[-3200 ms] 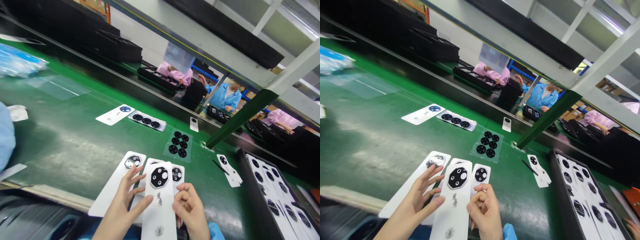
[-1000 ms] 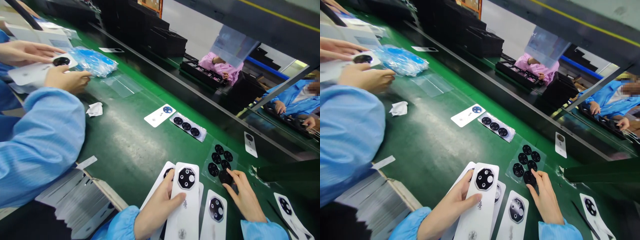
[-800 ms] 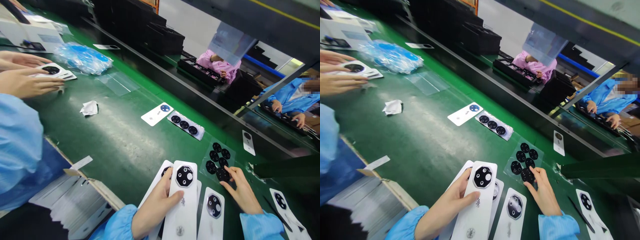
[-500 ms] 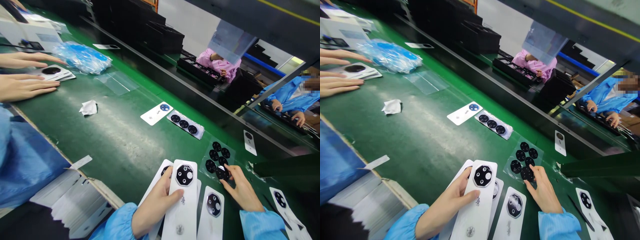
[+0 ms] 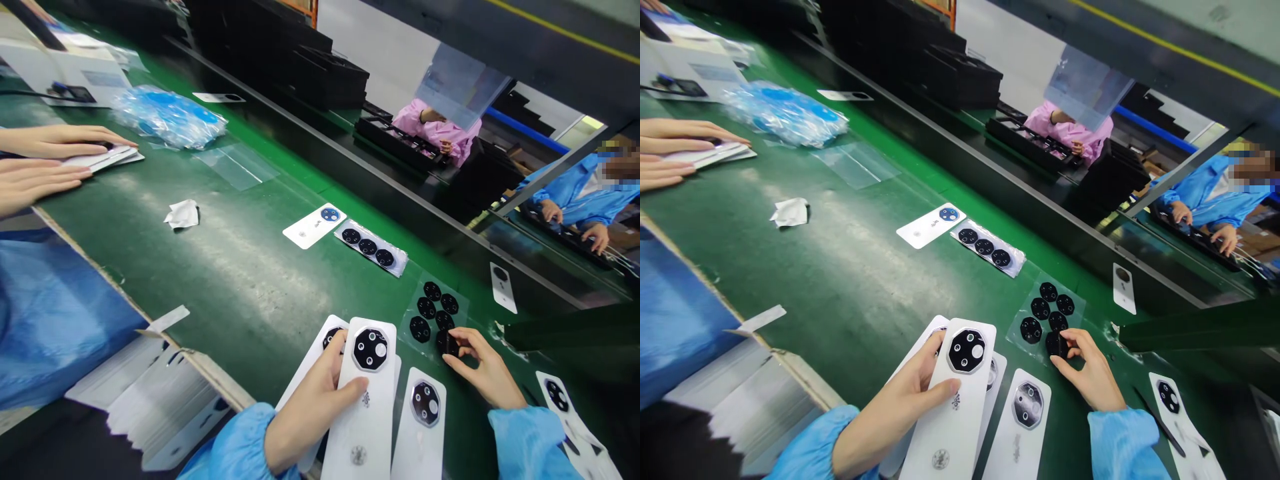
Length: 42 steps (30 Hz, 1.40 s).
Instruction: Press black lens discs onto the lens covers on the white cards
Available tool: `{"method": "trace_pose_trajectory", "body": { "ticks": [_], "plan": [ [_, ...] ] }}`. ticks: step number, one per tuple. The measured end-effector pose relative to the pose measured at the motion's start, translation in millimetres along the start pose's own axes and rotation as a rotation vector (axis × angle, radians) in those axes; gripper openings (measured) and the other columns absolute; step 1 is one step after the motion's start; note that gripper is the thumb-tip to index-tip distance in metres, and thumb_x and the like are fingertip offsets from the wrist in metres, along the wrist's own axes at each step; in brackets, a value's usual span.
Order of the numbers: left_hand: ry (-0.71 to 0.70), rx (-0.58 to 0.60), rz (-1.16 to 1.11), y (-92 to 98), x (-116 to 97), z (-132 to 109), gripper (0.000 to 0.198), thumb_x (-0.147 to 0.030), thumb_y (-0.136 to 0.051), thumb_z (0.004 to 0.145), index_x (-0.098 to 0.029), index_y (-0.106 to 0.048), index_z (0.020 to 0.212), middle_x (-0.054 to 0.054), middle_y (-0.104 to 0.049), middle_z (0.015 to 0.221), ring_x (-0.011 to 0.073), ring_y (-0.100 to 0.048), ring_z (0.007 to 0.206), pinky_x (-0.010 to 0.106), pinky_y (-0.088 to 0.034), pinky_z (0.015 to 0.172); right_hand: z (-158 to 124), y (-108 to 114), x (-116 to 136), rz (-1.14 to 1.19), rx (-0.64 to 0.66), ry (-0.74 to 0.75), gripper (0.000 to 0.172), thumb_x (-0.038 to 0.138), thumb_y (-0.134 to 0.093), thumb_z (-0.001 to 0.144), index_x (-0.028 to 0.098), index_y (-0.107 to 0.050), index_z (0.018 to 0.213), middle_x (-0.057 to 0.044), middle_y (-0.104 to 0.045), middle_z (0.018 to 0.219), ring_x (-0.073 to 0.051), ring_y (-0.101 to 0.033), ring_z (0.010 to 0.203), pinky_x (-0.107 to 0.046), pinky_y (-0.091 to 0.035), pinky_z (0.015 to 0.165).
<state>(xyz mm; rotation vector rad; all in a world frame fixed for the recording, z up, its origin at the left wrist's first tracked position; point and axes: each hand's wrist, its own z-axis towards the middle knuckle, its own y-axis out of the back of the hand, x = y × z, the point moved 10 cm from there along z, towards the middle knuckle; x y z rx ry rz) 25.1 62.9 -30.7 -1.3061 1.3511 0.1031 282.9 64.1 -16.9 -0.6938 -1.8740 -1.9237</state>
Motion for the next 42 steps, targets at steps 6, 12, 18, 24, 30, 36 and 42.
{"method": "trace_pose_trajectory", "body": {
  "ticks": [6,12,18,24,30,36,42],
  "plan": [
    [-0.015,-0.007,0.043,-4.7,-2,-4,0.057,-0.025,-0.064,0.079,-0.022,-0.034,0.127,0.007,-0.062,0.112,0.0221,-0.063,0.092,0.032,-0.05,0.076,-8,18,1,-0.025,-0.048,-0.009,0.037,0.047,-0.059,0.078,0.021,-0.056,0.104,-0.007,-0.054,0.106,-0.015,-0.059,0.071,-0.034,-0.057,0.069],
    [0.002,0.038,0.076,-18.4,9,-10,0.055,-0.023,-0.06,0.081,-0.023,-0.032,0.129,0.006,-0.061,0.113,0.0215,-0.062,0.095,0.032,-0.049,0.079,-33,36,46,-0.075,-0.094,0.061,0.035,0.04,-0.057,0.082,0.023,-0.051,0.113,-0.007,-0.053,0.105,-0.016,-0.058,0.073,-0.034,-0.055,0.072],
    [-0.01,0.1,0.179,-39.8,25,-10,0.06,-0.022,-0.055,0.082,-0.026,-0.024,0.134,0.005,-0.058,0.117,0.019,-0.061,0.092,0.029,-0.046,0.08,-66,17,123,-0.063,-0.038,0.231,0.036,0.025,-0.053,0.084,0.025,-0.046,0.119,-0.007,-0.051,0.106,-0.019,-0.057,0.087,-0.031,-0.053,0.074],
    [-0.003,0.164,0.248,-58.2,41,-11,0.061,-0.022,-0.052,0.083,-0.024,-0.021,0.136,0.005,-0.06,0.111,0.02,-0.06,0.091,0.032,-0.046,0.082,-82,2,143,-0.126,-0.078,0.315,0.035,0.023,-0.054,0.082,0.021,-0.046,0.116,-0.009,-0.049,0.103,-0.022,-0.056,0.089,-0.034,-0.054,0.072],
    [-0.046,0.181,0.246,-68.0,40,-12,0.056,-0.016,-0.052,0.081,-0.027,-0.034,0.133,0.003,-0.062,0.111,0.0195,-0.061,0.089,0.028,-0.047,0.075,-88,1,143,-0.153,-0.079,0.333,0.033,0.022,-0.055,0.081,0.021,-0.046,0.113,-0.009,-0.048,0.1,-0.022,-0.055,0.091,-0.035,-0.054,0.072],
    [-0.08,0.135,0.305,-65.7,43,-11,0.059,-0.013,-0.05,0.082,-0.028,-0.03,0.135,0.002,-0.058,0.118,0.0205,-0.054,0.107,0.029,-0.043,0.087,-90,1,141,-0.157,-0.073,0.343,0.034,0.022,-0.055,0.081,0.02,-0.047,0.114,-0.009,-0.049,0.1,-0.022,-0.055,0.091,-0.034,-0.053,0.073],
    [-0.045,0.107,0.326,-62.1,50,-10,0.059,-0.018,-0.051,0.083,-0.024,-0.026,0.136,0.004,-0.059,0.113,0.0203,-0.056,0.099,0.032,-0.041,0.089,-89,1,141,-0.159,-0.069,0.339,0.034,0.023,-0.055,0.082,0.02,-0.047,0.115,-0.009,-0.049,0.1,-0.022,-0.055,0.09,-0.033,-0.053,0.072]
  ]
}}
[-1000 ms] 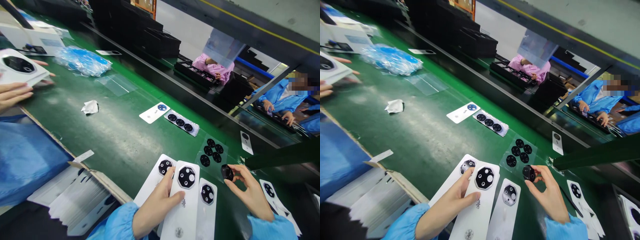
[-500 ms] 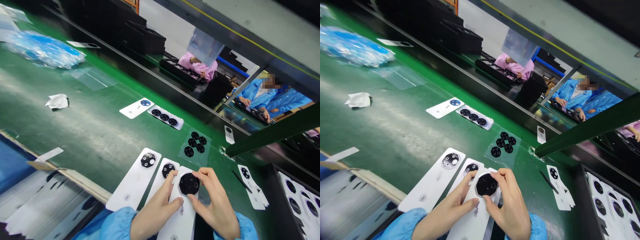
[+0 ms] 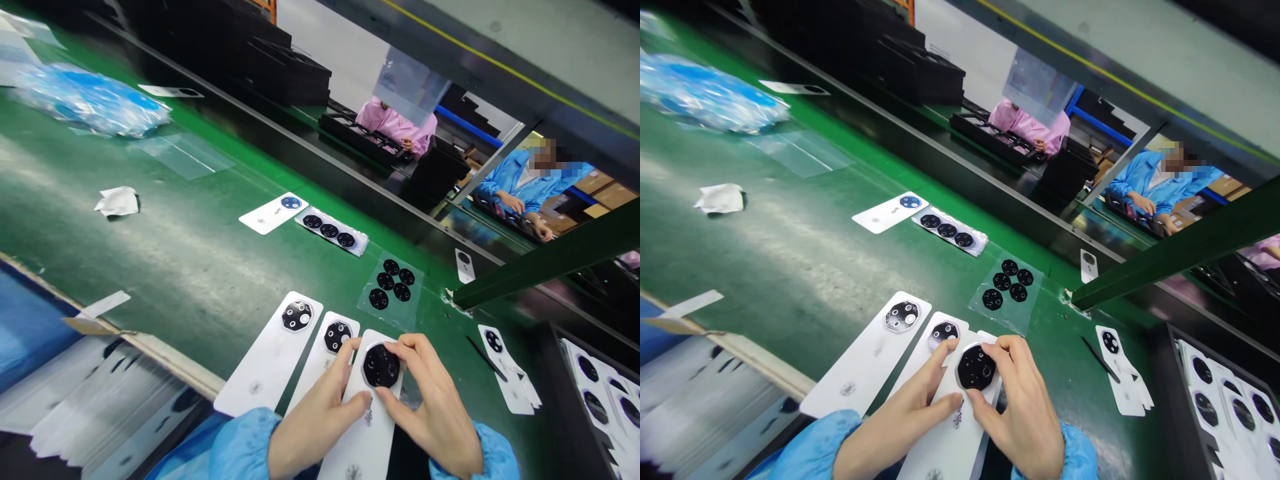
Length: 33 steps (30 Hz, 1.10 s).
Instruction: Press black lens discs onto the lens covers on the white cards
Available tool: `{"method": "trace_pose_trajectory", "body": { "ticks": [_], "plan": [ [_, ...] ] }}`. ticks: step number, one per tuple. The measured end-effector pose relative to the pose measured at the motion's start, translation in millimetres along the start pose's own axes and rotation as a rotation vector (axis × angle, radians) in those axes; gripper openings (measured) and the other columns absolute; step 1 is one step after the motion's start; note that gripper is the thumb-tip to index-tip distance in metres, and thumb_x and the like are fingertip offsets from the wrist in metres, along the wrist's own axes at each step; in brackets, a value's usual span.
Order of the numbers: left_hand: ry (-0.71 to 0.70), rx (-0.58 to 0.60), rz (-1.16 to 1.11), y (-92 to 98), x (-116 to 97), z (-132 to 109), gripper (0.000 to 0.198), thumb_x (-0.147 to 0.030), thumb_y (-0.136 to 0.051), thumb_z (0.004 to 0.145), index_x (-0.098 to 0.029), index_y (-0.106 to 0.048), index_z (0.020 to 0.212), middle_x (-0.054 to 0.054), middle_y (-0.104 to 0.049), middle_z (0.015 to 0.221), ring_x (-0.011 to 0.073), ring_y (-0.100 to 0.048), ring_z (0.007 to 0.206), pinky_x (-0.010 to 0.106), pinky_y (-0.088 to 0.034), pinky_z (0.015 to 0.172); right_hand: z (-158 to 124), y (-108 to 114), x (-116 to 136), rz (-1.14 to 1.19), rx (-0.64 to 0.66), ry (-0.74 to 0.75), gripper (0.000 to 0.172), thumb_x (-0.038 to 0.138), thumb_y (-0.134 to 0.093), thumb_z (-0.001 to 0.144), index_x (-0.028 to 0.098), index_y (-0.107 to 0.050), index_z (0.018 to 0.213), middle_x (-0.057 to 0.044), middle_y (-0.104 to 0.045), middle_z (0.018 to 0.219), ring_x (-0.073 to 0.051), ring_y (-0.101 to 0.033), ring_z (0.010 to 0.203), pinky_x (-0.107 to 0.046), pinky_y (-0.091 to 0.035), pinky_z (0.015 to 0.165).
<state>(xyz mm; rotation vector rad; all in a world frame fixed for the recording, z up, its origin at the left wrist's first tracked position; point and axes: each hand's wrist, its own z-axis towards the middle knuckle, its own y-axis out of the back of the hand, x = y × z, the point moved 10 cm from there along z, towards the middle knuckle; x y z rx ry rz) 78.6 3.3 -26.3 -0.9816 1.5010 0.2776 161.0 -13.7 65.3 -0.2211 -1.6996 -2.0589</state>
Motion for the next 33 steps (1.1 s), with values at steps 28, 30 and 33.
{"method": "trace_pose_trajectory", "body": {
  "ticks": [28,30,33],
  "plan": [
    [-0.012,0.067,0.002,-1.6,-1,4,0.058,-0.023,-0.049,0.086,-0.024,-0.02,0.136,0.005,-0.058,0.115,0.0226,-0.055,0.107,0.035,-0.041,0.092,4,-8,-3,0.007,0.083,-0.005,0.038,0.016,-0.058,0.081,0.018,-0.043,0.116,-0.008,-0.045,0.102,-0.02,-0.05,0.091,-0.033,-0.049,0.074],
    [-0.017,0.062,0.044,-0.7,-1,4,0.059,-0.025,-0.049,0.086,-0.023,-0.02,0.137,0.007,-0.055,0.122,0.0241,-0.05,0.115,0.037,-0.037,0.098,4,-6,-1,-0.011,0.076,0.013,0.038,0.016,-0.059,0.081,0.018,-0.043,0.116,-0.008,-0.046,0.1,-0.02,-0.05,0.088,-0.034,-0.05,0.073],
    [-0.015,0.047,0.12,1.9,1,4,0.061,-0.026,-0.048,0.086,-0.021,-0.017,0.139,0.01,-0.043,0.137,0.0257,-0.039,0.127,0.039,-0.03,0.105,6,-6,0,-0.035,0.072,0.017,0.041,0.015,-0.062,0.08,0.019,-0.044,0.116,-0.007,-0.047,0.099,-0.02,-0.051,0.085,-0.034,-0.05,0.07]
  ]
}}
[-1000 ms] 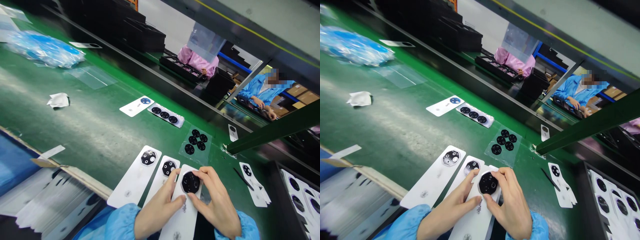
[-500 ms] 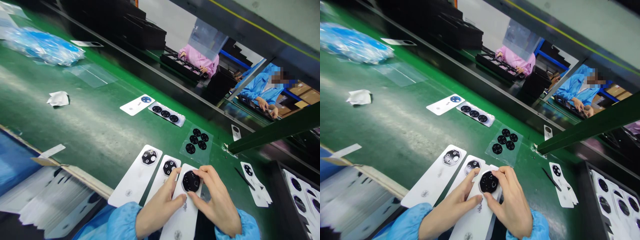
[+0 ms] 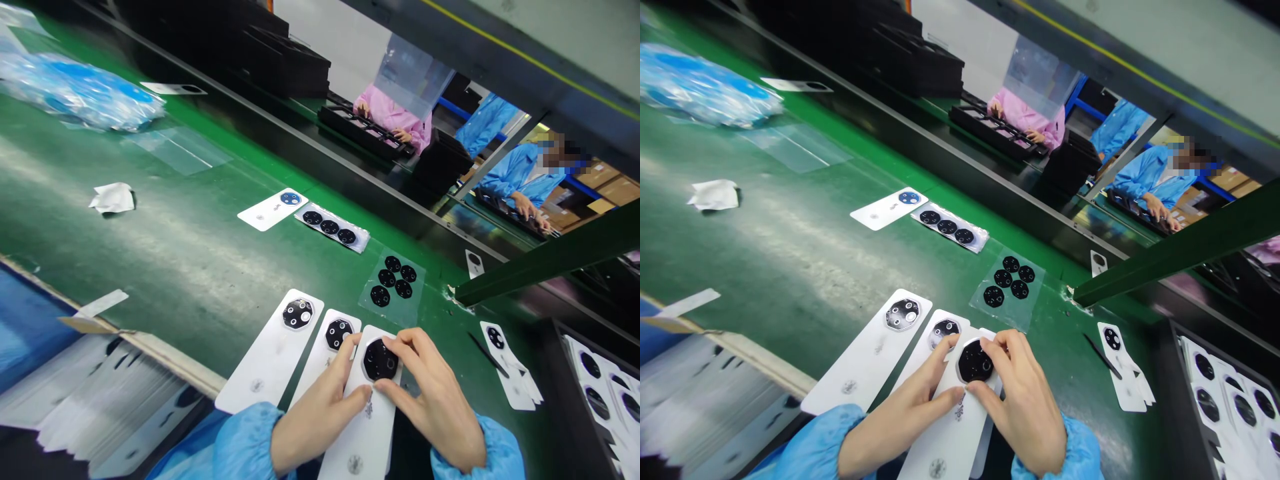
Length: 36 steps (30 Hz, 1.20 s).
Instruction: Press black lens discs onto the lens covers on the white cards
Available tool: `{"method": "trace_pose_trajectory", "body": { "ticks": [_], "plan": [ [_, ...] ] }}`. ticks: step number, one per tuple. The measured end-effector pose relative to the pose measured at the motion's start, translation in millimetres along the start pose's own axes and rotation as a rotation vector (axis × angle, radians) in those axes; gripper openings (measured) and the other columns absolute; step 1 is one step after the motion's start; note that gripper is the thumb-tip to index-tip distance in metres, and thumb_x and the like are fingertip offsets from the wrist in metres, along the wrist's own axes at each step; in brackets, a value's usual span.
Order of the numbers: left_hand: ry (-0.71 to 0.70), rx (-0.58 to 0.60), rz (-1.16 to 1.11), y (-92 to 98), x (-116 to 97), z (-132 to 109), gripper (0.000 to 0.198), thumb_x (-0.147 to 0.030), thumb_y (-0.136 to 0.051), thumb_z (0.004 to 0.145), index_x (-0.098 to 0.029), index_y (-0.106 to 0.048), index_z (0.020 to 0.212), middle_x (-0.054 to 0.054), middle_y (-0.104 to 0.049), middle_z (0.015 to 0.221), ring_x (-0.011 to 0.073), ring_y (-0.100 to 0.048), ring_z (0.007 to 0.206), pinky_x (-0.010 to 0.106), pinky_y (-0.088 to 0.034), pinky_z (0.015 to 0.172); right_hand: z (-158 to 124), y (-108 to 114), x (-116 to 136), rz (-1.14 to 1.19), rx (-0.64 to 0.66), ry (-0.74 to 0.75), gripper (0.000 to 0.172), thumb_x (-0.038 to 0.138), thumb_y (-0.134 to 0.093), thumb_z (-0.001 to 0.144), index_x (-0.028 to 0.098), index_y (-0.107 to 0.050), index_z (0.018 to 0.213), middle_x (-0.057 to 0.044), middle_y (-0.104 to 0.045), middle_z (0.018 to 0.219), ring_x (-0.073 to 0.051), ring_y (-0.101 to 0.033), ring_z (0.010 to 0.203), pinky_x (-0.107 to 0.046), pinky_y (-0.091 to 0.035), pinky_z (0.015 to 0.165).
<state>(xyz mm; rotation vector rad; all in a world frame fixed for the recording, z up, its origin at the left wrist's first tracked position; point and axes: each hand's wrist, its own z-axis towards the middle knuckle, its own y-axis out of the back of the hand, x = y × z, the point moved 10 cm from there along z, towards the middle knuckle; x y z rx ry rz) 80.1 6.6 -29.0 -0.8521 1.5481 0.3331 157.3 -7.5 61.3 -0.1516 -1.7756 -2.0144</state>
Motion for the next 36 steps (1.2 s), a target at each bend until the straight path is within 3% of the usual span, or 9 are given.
{"method": "trace_pose_trajectory", "body": {
  "ticks": [3,5,11,18,23,28,36],
  "plan": [
    [0.032,-0.033,0.072,4.0,6,-1,0.066,-0.027,-0.047,0.086,-0.021,-0.014,0.142,0.008,-0.026,0.149,0.0258,-0.024,0.136,0.039,-0.022,0.11,2,-1,1,-0.013,0.001,-0.011,0.042,0.013,-0.064,0.078,0.02,-0.045,0.115,-0.006,-0.047,0.096,-0.019,-0.051,0.082,-0.034,-0.051,0.068],
    [0.059,-0.057,0.091,6.4,9,-1,0.064,-0.027,-0.047,0.086,-0.022,-0.016,0.142,0.005,-0.023,0.15,0.0255,-0.021,0.137,0.038,-0.021,0.111,3,-1,2,-0.022,0.0,-0.025,0.042,0.012,-0.065,0.077,0.02,-0.046,0.114,-0.005,-0.047,0.093,-0.019,-0.051,0.08,-0.034,-0.051,0.066],
    [0.036,-0.166,0.033,11.9,-5,-1,0.046,-0.042,-0.036,0.092,-0.026,-0.036,0.135,0.002,-0.046,0.138,0.0246,-0.036,0.13,0.034,-0.039,0.1,5,0,5,-0.067,0.009,-0.047,0.044,0.009,-0.069,0.073,0.017,-0.05,0.112,-0.003,-0.047,0.087,-0.018,-0.051,0.076,-0.031,-0.05,0.063],
    [-0.011,-0.235,0.067,13.3,-13,2,0.04,-0.044,-0.035,0.093,-0.024,-0.045,0.126,0.002,-0.052,0.13,0.0221,-0.04,0.125,0.03,-0.038,0.098,5,0,10,-0.18,-0.009,-0.034,0.047,0.011,-0.072,0.07,0.014,-0.053,0.112,-0.003,-0.049,0.082,-0.018,-0.053,0.071,-0.031,-0.05,0.057],
    [-0.025,-0.222,0.07,11.6,-14,5,0.035,-0.042,-0.038,0.092,-0.023,-0.044,0.121,0.001,-0.057,0.118,0.022,-0.045,0.118,0.03,-0.041,0.093,0,0,10,-0.191,-0.088,-0.069,0.038,0.023,-0.06,0.083,0.016,-0.051,0.119,-0.004,-0.053,0.083,-0.019,-0.057,0.071,-0.031,-0.05,0.056],
    [-0.034,-0.255,0.034,15.7,-14,4,0.032,-0.042,-0.039,0.092,-0.025,-0.047,0.118,0.001,-0.057,0.117,0.0231,-0.043,0.119,0.03,-0.041,0.092,-9,6,12,-0.104,-0.249,-0.096,0.029,0.03,-0.05,0.09,0.016,-0.052,0.115,-0.006,-0.058,0.085,-0.018,-0.059,0.075,-0.029,-0.051,0.061],
    [-0.058,-0.247,-0.023,15.1,-19,3,0.028,-0.04,-0.039,0.093,-0.023,-0.047,0.113,0.001,-0.058,0.109,0.0213,-0.048,0.11,0.031,-0.039,0.093,-25,12,24,-0.047,-0.424,-0.028,0.034,0.016,-0.051,0.088,0.018,-0.052,0.122,-0.01,-0.066,0.096,-0.021,-0.062,0.084,-0.033,-0.053,0.07]
  ]
}}
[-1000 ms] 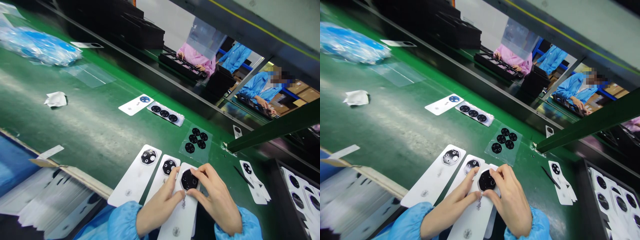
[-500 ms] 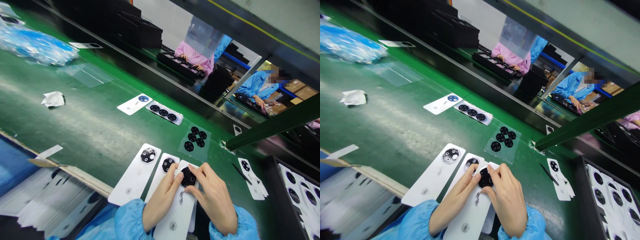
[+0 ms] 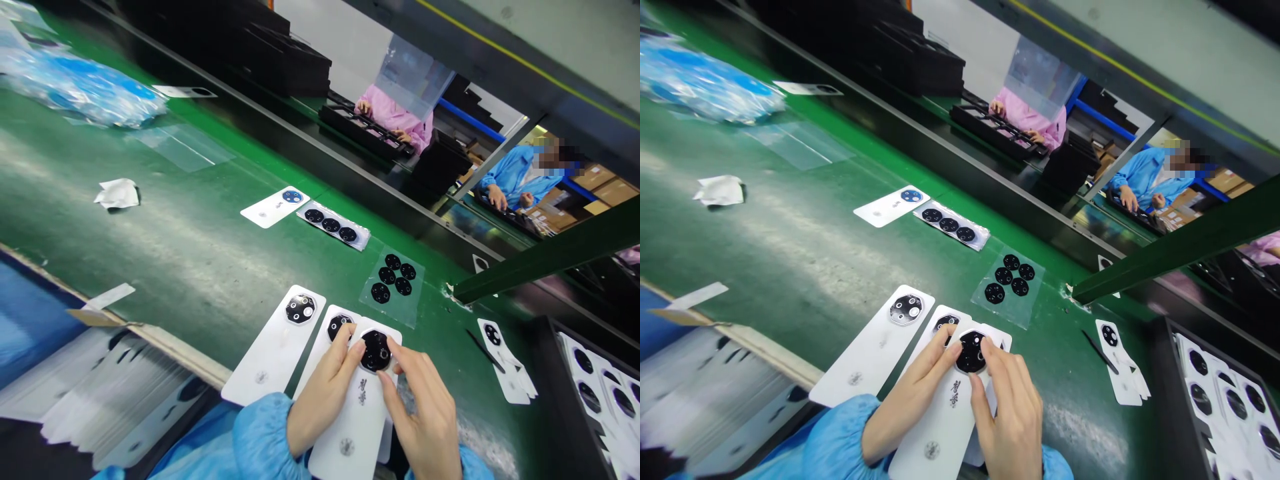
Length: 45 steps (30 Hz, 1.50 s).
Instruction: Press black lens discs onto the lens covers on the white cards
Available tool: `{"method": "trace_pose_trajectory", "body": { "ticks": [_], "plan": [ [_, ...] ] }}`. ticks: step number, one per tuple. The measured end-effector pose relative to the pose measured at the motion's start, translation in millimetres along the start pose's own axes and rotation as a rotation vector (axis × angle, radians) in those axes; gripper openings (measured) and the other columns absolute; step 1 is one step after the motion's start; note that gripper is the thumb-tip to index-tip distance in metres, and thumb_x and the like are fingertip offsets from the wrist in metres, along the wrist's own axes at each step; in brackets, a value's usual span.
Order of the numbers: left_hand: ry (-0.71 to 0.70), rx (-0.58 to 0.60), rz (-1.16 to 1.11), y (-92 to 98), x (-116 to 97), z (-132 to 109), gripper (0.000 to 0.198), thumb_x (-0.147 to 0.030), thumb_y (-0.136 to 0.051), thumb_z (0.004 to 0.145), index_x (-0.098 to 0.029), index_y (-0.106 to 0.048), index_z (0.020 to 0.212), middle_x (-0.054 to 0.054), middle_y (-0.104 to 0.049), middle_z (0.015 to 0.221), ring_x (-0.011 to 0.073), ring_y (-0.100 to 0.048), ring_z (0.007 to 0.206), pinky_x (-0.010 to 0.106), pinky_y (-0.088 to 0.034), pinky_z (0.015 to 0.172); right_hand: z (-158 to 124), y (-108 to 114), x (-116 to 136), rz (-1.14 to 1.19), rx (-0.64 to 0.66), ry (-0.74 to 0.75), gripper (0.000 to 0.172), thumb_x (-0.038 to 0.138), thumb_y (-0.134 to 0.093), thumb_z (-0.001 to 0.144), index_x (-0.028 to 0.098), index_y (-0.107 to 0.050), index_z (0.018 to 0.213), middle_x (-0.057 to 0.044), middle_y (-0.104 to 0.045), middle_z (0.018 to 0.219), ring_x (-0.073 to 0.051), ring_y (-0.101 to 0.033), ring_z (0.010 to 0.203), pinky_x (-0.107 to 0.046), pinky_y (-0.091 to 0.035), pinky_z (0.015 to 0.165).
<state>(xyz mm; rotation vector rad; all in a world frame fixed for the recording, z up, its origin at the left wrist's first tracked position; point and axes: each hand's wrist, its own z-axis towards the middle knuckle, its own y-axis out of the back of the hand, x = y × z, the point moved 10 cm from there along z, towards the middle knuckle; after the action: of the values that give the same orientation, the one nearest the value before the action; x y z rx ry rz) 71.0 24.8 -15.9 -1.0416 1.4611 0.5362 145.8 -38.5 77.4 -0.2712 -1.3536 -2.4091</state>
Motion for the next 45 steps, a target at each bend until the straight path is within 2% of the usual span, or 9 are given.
{"method": "trace_pose_trajectory", "body": {
  "ticks": [13,18,21,24,27,29,33,37,45],
  "plan": [
    [-0.009,0.006,0.054,-0.3,3,0,0.025,-0.039,-0.038,0.093,-0.023,-0.044,0.111,0.001,-0.055,0.109,0.0226,-0.038,0.122,0.03,-0.039,0.091,-9,-4,0,0.022,0.03,0.03,0.051,0.004,-0.046,0.084,0.018,-0.043,0.133,-0.012,-0.063,0.112,-0.021,-0.061,0.093,-0.034,-0.053,0.073],
    [-0.021,0.041,0.002,-2.5,-3,1,0.02,-0.039,-0.037,0.094,-0.021,-0.046,0.098,0.0,-0.056,0.098,0.0187,-0.051,0.098,0.028,-0.041,0.085,-11,-1,-4,0.056,0.029,-0.023,0.047,0.006,-0.046,0.085,0.019,-0.046,0.131,-0.011,-0.064,0.109,-0.019,-0.061,0.088,-0.031,-0.053,0.069],
    [-0.029,0.052,-0.039,-3.4,-7,2,0.021,-0.041,-0.038,0.093,-0.021,-0.046,0.094,0.0,-0.056,0.094,0.0173,-0.053,0.09,0.028,-0.041,0.083,-12,4,-18,0.102,-0.007,-0.13,0.039,0.012,-0.046,0.087,0.021,-0.053,0.124,-0.011,-0.062,0.112,-0.02,-0.061,0.088,-0.032,-0.053,0.068],
    [-0.017,0.047,-0.072,-3.0,-5,2,0.023,-0.041,-0.039,0.092,-0.021,-0.047,0.099,0.001,-0.057,0.098,0.0186,-0.053,0.094,0.029,-0.04,0.083,-20,8,-50,0.213,-0.088,-0.397,0.034,0.024,-0.05,0.087,0.02,-0.054,0.121,-0.013,-0.06,0.112,-0.018,-0.061,0.08,-0.029,-0.053,0.061],
    [0.019,0.065,-0.099,-4.7,0,3,0.026,-0.043,-0.04,0.092,-0.021,-0.047,0.105,0.001,-0.058,0.101,0.0191,-0.054,0.095,0.029,-0.041,0.083,-31,-15,-74,0.524,-0.003,-0.662,0.035,0.035,-0.053,0.086,0.017,-0.056,0.115,-0.009,-0.065,0.09,-0.016,-0.062,0.069,-0.026,-0.054,0.055],
    [0.041,0.093,-0.097,-7.2,4,3,0.028,-0.044,-0.039,0.092,-0.022,-0.045,0.108,0.001,-0.059,0.102,0.0192,-0.055,0.095,0.029,-0.041,0.082,-35,-32,-75,0.713,0.087,-0.75,0.032,0.039,-0.055,0.085,0.015,-0.062,0.104,-0.006,-0.066,0.077,-0.016,-0.062,0.064,-0.026,-0.054,0.056],
    [0.044,0.171,-0.035,-14.1,5,3,0.031,-0.044,-0.045,0.089,-0.021,-0.045,0.112,0.003,-0.058,0.112,0.0212,-0.054,0.103,0.031,-0.04,0.088,-37,-33,-75,0.777,0.077,-0.78,0.025,0.039,-0.06,0.081,0.016,-0.066,0.089,-0.003,-0.065,0.068,-0.015,-0.06,0.059,-0.024,-0.053,0.055],
    [0.098,0.145,0.039,-13.6,11,3,0.046,-0.033,-0.065,0.076,-0.021,-0.044,0.116,0.004,-0.059,0.114,0.0239,-0.054,0.107,0.034,-0.041,0.09,-36,-28,-71,0.76,0.057,-0.771,0.024,0.04,-0.062,0.079,0.017,-0.066,0.081,-0.001,-0.062,0.061,-0.014,-0.058,0.053,-0.023,-0.052,0.051],
    [0.163,0.22,-0.181,-25.7,13,-4,0.044,-0.032,-0.062,0.078,-0.021,-0.047,0.118,0.005,-0.06,0.115,0.0237,-0.055,0.109,0.033,-0.046,0.088,-39,-32,-68,0.86,0.072,-0.834,0.024,0.041,-0.064,0.077,0.017,-0.061,0.077,0.002,-0.058,0.058,-0.011,-0.055,0.05,-0.021,-0.049,0.05]
  ]
}}
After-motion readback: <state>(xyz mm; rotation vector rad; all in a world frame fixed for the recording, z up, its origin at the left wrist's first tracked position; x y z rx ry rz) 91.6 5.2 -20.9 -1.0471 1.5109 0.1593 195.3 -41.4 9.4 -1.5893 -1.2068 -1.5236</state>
